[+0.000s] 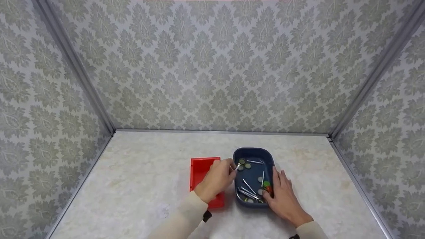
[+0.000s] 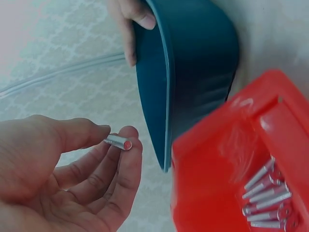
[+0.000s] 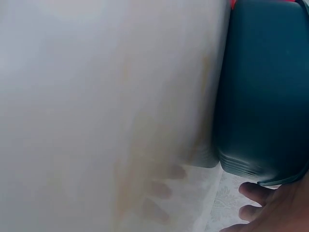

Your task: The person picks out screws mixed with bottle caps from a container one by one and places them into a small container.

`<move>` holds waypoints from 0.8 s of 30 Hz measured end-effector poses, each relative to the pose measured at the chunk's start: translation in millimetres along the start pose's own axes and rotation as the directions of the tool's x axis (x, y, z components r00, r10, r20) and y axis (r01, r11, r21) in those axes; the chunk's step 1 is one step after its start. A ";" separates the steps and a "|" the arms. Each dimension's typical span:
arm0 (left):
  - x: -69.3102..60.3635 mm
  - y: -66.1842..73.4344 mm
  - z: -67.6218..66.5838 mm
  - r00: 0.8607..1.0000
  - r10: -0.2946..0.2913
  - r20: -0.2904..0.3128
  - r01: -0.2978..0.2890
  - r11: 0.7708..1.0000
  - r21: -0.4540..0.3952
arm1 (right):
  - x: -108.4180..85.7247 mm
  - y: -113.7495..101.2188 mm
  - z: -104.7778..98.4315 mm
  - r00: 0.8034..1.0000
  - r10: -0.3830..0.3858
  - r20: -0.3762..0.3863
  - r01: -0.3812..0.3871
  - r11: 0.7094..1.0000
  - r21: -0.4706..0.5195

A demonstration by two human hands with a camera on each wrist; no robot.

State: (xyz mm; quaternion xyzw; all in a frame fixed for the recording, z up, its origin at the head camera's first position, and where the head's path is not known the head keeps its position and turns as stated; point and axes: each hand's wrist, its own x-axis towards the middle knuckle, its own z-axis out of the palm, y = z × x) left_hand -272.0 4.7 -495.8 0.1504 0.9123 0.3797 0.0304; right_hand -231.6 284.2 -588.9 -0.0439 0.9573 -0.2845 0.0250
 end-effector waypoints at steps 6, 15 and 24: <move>-0.2 -7.7 -13.5 0.997 -0.070 0.042 0.072 0.997 -0.039 | -1.7 0.7 1.6 1.000 0.025 0.016 -0.024 1.000 -0.011; 0.4 -25.0 -28.7 1.000 0.015 -0.010 -0.015 0.998 0.058 | -0.9 0.8 2.2 1.000 0.000 -0.003 0.000 1.000 -0.015; -2.2 -39.7 -37.6 1.000 -0.015 -0.021 0.016 0.999 0.050 | 1.5 -1.4 0.9 1.000 -0.001 -0.002 0.001 1.000 -0.002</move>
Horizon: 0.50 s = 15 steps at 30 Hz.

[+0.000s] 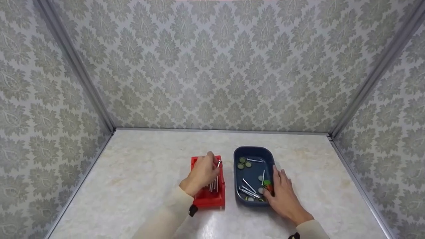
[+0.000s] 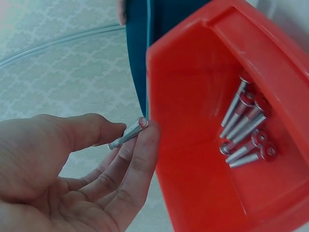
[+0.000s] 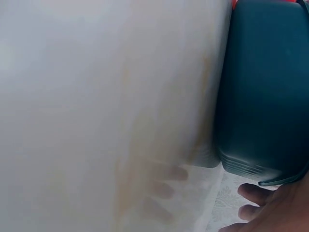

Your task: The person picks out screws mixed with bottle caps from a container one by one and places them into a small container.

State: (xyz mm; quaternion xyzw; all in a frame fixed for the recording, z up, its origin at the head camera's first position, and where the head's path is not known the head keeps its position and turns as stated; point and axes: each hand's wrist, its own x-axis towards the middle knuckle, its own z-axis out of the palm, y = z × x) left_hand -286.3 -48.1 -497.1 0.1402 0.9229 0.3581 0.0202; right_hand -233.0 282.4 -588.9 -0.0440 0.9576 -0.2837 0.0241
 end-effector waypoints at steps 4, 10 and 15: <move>-0.1 -5.2 -2.6 1.000 -0.031 0.005 0.031 1.000 -0.001 | 0.5 -0.1 -1.0 1.000 -0.002 0.003 0.002 1.000 0.003; 2.0 -10.4 -4.2 0.993 -0.095 0.066 0.095 0.995 0.008 | -0.1 -1.5 -2.2 0.999 0.023 0.023 -0.023 1.000 0.009; 3.3 -15.4 -1.9 0.985 -0.145 0.095 0.143 0.989 0.030 | -1.7 0.1 0.1 0.999 0.027 0.019 -0.028 1.000 0.010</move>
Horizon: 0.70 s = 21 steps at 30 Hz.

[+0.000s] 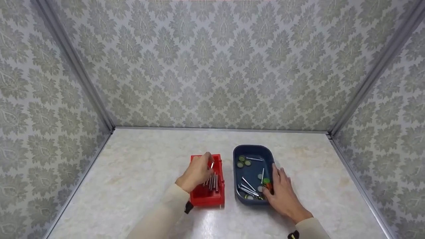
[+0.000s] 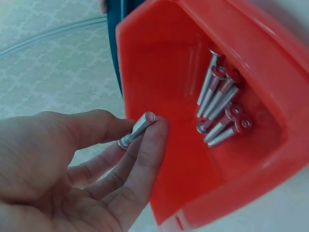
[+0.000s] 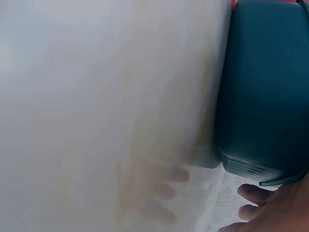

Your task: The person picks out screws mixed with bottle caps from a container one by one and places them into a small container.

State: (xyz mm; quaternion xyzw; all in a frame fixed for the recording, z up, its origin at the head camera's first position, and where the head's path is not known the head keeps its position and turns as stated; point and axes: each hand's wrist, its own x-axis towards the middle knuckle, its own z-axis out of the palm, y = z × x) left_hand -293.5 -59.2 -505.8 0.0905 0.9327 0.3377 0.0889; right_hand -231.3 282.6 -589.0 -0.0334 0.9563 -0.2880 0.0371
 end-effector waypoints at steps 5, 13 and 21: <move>3.9 -3.7 1.9 1.000 -0.024 0.010 0.024 0.998 0.057 | -1.3 1.6 1.5 0.999 -0.029 -0.029 0.029 1.000 0.004; 12.1 -2.4 0.2 0.998 -0.049 0.036 0.045 0.993 0.112 | 0.2 1.6 1.0 1.000 -0.011 -0.024 0.012 1.000 0.006; 15.7 -2.5 2.6 1.000 -0.002 0.013 0.000 0.987 0.162 | 1.9 2.7 0.3 0.999 -0.024 -0.028 0.025 1.000 0.002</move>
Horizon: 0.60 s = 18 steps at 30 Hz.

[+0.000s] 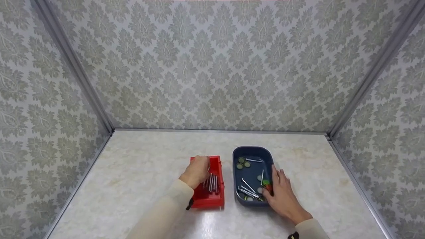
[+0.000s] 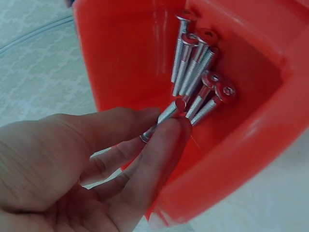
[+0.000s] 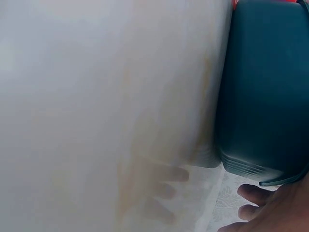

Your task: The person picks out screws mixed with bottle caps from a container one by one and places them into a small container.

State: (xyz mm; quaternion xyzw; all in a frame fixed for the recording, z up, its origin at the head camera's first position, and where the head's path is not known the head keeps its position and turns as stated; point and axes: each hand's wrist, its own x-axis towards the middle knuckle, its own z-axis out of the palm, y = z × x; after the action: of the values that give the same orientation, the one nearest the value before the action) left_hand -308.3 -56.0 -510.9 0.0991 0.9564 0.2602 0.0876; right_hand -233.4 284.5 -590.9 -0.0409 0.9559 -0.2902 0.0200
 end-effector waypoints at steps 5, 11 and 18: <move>-0.5 0.4 1.3 0.999 0.020 -0.035 -0.019 1.000 0.024 | -0.6 -0.4 -1.1 1.000 0.003 0.006 -0.003 1.000 -0.002; -3.6 6.3 -1.8 0.996 0.033 -0.085 -0.029 0.998 0.057 | -1.1 -1.6 -2.3 1.000 -0.008 -0.017 0.008 1.000 -0.008; -7.4 15.4 -3.9 0.982 0.098 -0.164 -0.080 0.990 0.115 | -2.4 -2.6 -0.2 0.999 -0.031 -0.045 0.029 0.999 -0.033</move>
State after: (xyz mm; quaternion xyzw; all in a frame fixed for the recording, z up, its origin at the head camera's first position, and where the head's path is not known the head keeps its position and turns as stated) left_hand -299.8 -46.5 -498.8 0.1239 0.9677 0.2192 -0.0110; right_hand -230.8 282.7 -589.3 -0.0490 0.9599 -0.2759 -0.0065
